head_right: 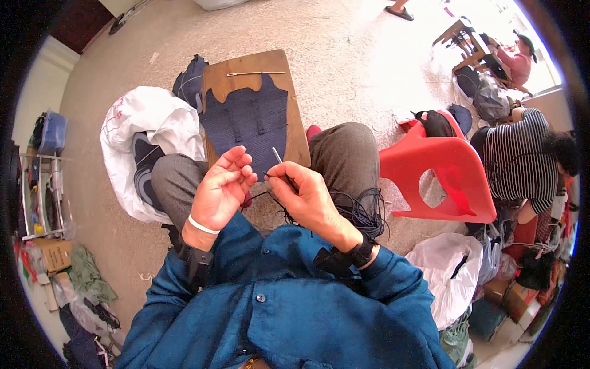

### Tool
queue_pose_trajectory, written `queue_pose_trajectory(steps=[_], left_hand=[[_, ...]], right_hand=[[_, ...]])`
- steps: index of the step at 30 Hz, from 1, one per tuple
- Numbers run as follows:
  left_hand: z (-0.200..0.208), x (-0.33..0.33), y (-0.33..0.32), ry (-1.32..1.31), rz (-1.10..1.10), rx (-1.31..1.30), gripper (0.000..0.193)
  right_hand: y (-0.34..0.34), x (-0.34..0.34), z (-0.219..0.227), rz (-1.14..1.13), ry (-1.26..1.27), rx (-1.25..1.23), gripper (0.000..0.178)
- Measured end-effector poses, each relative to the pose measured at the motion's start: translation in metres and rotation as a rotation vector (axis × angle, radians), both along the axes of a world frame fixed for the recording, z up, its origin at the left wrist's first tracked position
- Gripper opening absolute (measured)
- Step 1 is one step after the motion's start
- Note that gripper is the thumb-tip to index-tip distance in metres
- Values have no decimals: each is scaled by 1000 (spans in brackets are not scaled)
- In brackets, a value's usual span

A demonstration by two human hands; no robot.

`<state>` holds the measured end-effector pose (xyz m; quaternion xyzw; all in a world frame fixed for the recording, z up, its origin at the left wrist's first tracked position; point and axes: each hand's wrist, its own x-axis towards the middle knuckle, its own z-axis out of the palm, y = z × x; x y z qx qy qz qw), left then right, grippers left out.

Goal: Thread laces or elastic through shoe upper components in a manufacturing setting.

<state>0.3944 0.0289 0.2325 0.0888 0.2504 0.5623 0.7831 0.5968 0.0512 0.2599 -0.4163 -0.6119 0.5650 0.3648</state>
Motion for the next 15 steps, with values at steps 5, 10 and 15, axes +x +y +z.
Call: queue_pose_trajectory(steps=[5,10,15], left_hand=[[32,20,-1,177,91,95,43],[35,28,0,156,96,178,47],[34,35,-1,233,112,190,46]], right_hand=[[-4,-17,-10,-34,36,-56,12],[-7,-27,-15,-41,100,-115,14],[-8,-28,-15,-84,180,-184,15]])
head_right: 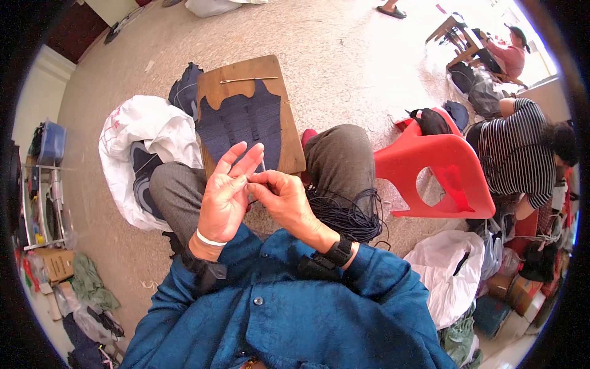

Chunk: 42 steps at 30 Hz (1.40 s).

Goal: Thread laces or elastic through shoe upper components in a manufacturing setting.

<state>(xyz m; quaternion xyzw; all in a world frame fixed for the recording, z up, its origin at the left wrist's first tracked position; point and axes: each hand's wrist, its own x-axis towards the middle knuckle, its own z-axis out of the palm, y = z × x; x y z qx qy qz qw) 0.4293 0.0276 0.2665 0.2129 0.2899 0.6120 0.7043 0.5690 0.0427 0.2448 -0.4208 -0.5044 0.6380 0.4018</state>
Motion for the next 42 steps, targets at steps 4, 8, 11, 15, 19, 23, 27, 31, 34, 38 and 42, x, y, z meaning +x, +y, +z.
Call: queue_pose_trajectory(steps=[4,8,11,15,19,23,27,31,34,38,42], left_hand=[[-5,2,-3,42,-34,-12,48],[-22,-6,-14,521,112,99,27],[-19,-17,-17,473,67,30,13],[-19,-24,-15,379,96,-71,15],[-20,-27,-15,210,73,-124,17],[-21,-24,-17,139,57,-133,17],[-20,-22,-18,130,64,-143,17],[-18,-21,-19,145,54,-162,10],[-17,-19,-19,132,57,-169,9],[-16,-18,-18,132,41,-178,10],[-15,-18,-19,153,39,-180,11]], right_hand=[[0,1,14,99,36,-122,14],[4,8,13,95,45,-173,13],[4,7,7,140,-11,-77,13],[5,10,16,52,32,-197,11],[3,11,10,82,-31,-14,10],[2,8,15,121,-131,48,11],[1,6,13,94,-136,72,12],[1,7,13,88,-124,58,11],[2,7,13,98,-132,59,11],[2,9,13,110,-132,54,12],[1,8,16,107,-85,11,12]])
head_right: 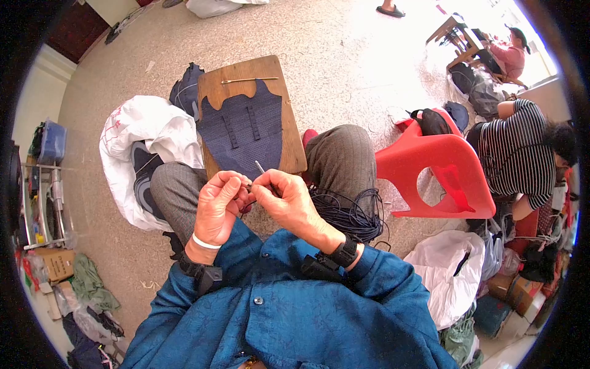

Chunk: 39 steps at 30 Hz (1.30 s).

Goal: Thread laces or elastic through shoe upper components in a manufacturing setting.

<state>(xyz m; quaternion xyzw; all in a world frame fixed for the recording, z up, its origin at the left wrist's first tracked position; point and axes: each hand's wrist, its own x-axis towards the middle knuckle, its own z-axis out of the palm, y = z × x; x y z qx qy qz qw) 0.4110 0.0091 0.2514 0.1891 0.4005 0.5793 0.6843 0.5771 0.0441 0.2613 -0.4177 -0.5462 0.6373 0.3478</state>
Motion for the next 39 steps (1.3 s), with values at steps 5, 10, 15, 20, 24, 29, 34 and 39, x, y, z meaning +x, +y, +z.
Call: queue_pose_trajectory(steps=[5,10,15,20,24,29,34,39], left_hand=[[-2,-1,1,90,-26,22,13],[-5,-2,0,99,-24,34,13],[-5,0,0,184,20,85,12],[-3,-1,0,239,6,86,12],[-1,-1,0,230,13,87,12],[-3,-1,-1,219,0,109,15],[-1,-1,-2,205,-3,104,15],[-1,0,-1,181,-7,93,16]], right_hand=[[1,3,-2,20,69,-74,13],[0,2,-7,26,122,-102,13],[0,2,-12,21,3,1,10],[-1,1,4,-10,-203,252,4],[-2,-1,6,-28,-235,323,3],[-1,1,4,-25,-174,187,5],[0,3,1,7,-143,132,8],[0,4,-7,17,-96,73,11]])
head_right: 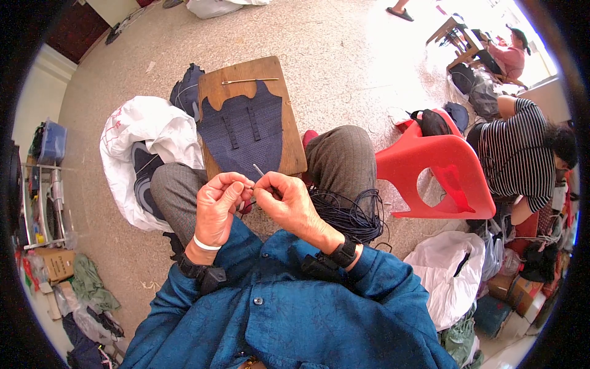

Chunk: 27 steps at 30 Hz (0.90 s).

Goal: Thread laces or elastic through shoe upper components in a manufacturing setting.

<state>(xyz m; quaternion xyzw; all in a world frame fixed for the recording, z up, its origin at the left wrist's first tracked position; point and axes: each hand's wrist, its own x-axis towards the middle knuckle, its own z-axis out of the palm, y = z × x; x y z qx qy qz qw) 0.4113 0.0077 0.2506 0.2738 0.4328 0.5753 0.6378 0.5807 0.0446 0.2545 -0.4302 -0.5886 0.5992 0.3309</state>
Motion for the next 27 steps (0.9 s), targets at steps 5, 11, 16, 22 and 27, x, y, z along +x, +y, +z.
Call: queue_pose_trajectory(steps=[5,11,16,22,27], left_hand=[[4,0,1,-19,-28,-11,15],[1,0,0,-20,-7,-12,15],[-3,-3,-1,-44,5,-21,15],[-4,-4,-2,20,8,-12,14],[-4,-2,-1,136,34,22,14]], right_hand=[[1,-1,5,-4,96,-116,11],[1,1,-5,12,123,-105,8],[0,-1,0,-13,58,-24,10],[0,0,3,-10,-43,53,7],[-1,-1,9,-8,-99,174,5]])
